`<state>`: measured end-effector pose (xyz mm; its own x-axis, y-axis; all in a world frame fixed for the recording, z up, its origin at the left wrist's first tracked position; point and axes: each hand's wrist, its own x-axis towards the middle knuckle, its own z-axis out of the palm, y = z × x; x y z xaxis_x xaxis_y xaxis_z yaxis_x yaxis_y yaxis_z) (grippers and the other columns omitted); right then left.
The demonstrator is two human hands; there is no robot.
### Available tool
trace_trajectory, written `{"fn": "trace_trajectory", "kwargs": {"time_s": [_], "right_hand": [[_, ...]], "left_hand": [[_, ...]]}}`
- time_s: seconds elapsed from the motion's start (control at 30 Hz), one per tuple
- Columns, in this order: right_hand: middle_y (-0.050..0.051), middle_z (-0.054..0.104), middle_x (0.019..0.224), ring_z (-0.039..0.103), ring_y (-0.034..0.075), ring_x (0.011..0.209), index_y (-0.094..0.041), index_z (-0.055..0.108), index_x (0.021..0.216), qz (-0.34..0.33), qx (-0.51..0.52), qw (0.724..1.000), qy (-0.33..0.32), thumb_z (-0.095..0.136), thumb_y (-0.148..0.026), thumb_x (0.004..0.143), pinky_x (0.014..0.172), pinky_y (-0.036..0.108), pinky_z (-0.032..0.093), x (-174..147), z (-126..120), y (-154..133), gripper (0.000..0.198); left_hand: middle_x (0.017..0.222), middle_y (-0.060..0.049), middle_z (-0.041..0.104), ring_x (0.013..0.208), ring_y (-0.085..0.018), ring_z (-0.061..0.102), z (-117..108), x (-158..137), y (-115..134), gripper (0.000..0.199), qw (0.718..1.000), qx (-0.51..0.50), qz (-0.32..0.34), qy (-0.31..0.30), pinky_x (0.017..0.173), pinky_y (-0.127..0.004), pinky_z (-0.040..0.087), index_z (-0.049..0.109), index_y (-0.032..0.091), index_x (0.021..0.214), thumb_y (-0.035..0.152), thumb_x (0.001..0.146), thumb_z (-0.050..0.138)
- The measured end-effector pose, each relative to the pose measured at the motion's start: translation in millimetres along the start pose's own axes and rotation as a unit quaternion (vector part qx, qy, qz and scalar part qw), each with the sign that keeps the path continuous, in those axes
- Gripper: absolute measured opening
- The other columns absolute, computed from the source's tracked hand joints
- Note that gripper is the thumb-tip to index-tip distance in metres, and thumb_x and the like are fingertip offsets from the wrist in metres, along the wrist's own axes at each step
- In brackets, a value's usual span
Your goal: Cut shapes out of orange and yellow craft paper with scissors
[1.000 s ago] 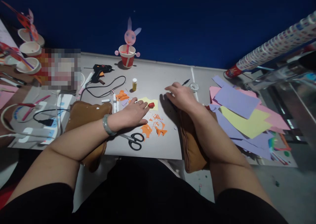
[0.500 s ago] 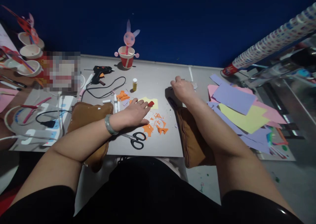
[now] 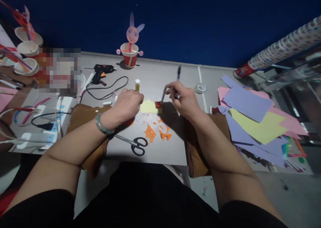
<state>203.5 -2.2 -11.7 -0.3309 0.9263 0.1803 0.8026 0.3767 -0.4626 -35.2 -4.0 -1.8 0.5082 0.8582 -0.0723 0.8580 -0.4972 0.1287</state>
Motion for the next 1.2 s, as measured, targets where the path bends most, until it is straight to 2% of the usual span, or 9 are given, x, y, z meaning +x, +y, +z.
{"fn": "trace_trajectory", "kwargs": {"time_s": [0.13,0.23,0.33,0.47,0.63,0.87,1.03,1.13,1.2], "right_hand": [[0.010,0.070,0.102,0.064,0.022,0.090,-0.019,0.060,0.110,-0.060,0.005,0.994,-0.089,0.052,-0.017,0.084,0.079,0.031,0.045,0,12,8,0.027],[0.009,0.069,0.103,0.062,0.022,0.094,-0.020,0.059,0.107,-0.103,-0.008,0.985,-0.139,0.052,-0.012,0.081,0.081,0.029,0.043,0,14,9,0.028],[0.009,0.068,0.100,0.060,0.022,0.091,-0.020,0.059,0.105,-0.103,-0.032,0.979,-0.175,0.050,-0.009,0.080,0.077,0.028,0.040,0,15,9,0.029],[0.009,0.067,0.098,0.058,0.021,0.089,-0.020,0.057,0.103,-0.090,-0.042,0.977,-0.191,0.048,-0.008,0.081,0.074,0.027,0.039,2,20,9,0.026],[0.007,0.068,0.094,0.057,0.018,0.076,-0.021,0.054,0.100,-0.048,0.011,0.988,-0.148,0.051,-0.015,0.083,0.070,0.026,0.040,1,25,12,0.018],[0.006,0.070,0.092,0.061,0.018,0.077,-0.020,0.056,0.101,-0.026,0.105,0.992,-0.062,0.057,-0.022,0.082,0.073,0.029,0.046,3,27,18,0.019],[0.005,0.071,0.086,0.060,0.016,0.072,-0.020,0.062,0.091,-0.025,0.129,0.990,-0.042,0.058,-0.020,0.082,0.071,0.029,0.047,5,31,19,0.010],[0.004,0.073,0.086,0.061,0.015,0.070,-0.020,0.064,0.097,-0.029,0.157,0.987,-0.017,0.061,-0.019,0.082,0.069,0.029,0.048,5,34,22,0.016],[0.005,0.074,0.089,0.063,0.016,0.071,-0.020,0.065,0.102,-0.028,0.166,0.986,-0.014,0.062,-0.019,0.082,0.070,0.029,0.050,4,36,23,0.020]], "left_hand": [[0.098,-0.013,0.071,0.099,-0.026,0.063,7,-1,9,0.026,0.992,0.004,0.116,-0.055,0.099,-0.044,0.040,0.068,0.013,0.090,0.011,0.091,0.042],[0.111,-0.013,0.069,0.114,-0.026,0.058,15,-4,13,0.027,0.979,-0.018,0.192,-0.064,0.110,-0.046,0.032,0.065,0.014,0.106,0.015,0.095,0.041],[0.133,-0.014,0.062,0.127,-0.028,0.050,23,-7,12,0.033,0.972,-0.023,0.217,-0.084,0.116,-0.048,0.027,0.058,0.014,0.125,0.026,0.096,0.049],[0.148,-0.018,0.052,0.132,-0.032,0.047,29,-9,9,0.045,0.970,0.012,0.217,-0.105,0.114,-0.047,0.027,0.053,0.011,0.134,0.036,0.095,0.054],[0.141,-0.019,0.056,0.126,-0.032,0.050,27,-11,11,0.042,0.971,0.027,0.212,-0.107,0.106,-0.045,0.033,0.056,0.012,0.128,0.036,0.094,0.057],[0.116,-0.019,0.061,0.109,-0.035,0.055,27,-17,21,0.040,0.977,0.032,0.186,-0.095,0.092,-0.046,0.038,0.060,0.011,0.116,0.045,0.095,0.056],[0.134,-0.024,0.054,0.125,-0.037,0.047,25,-17,22,0.050,0.982,-0.011,0.164,-0.098,0.102,-0.047,0.034,0.057,0.009,0.121,0.051,0.094,0.058],[0.141,-0.026,0.050,0.127,-0.037,0.046,24,-16,21,0.057,0.979,-0.011,0.168,-0.114,0.102,-0.046,0.035,0.055,0.005,0.123,0.054,0.094,0.056],[0.138,-0.027,0.051,0.126,-0.038,0.047,26,-16,21,0.059,0.979,0.004,0.172,-0.113,0.101,-0.047,0.035,0.056,0.004,0.122,0.056,0.095,0.054]]}}
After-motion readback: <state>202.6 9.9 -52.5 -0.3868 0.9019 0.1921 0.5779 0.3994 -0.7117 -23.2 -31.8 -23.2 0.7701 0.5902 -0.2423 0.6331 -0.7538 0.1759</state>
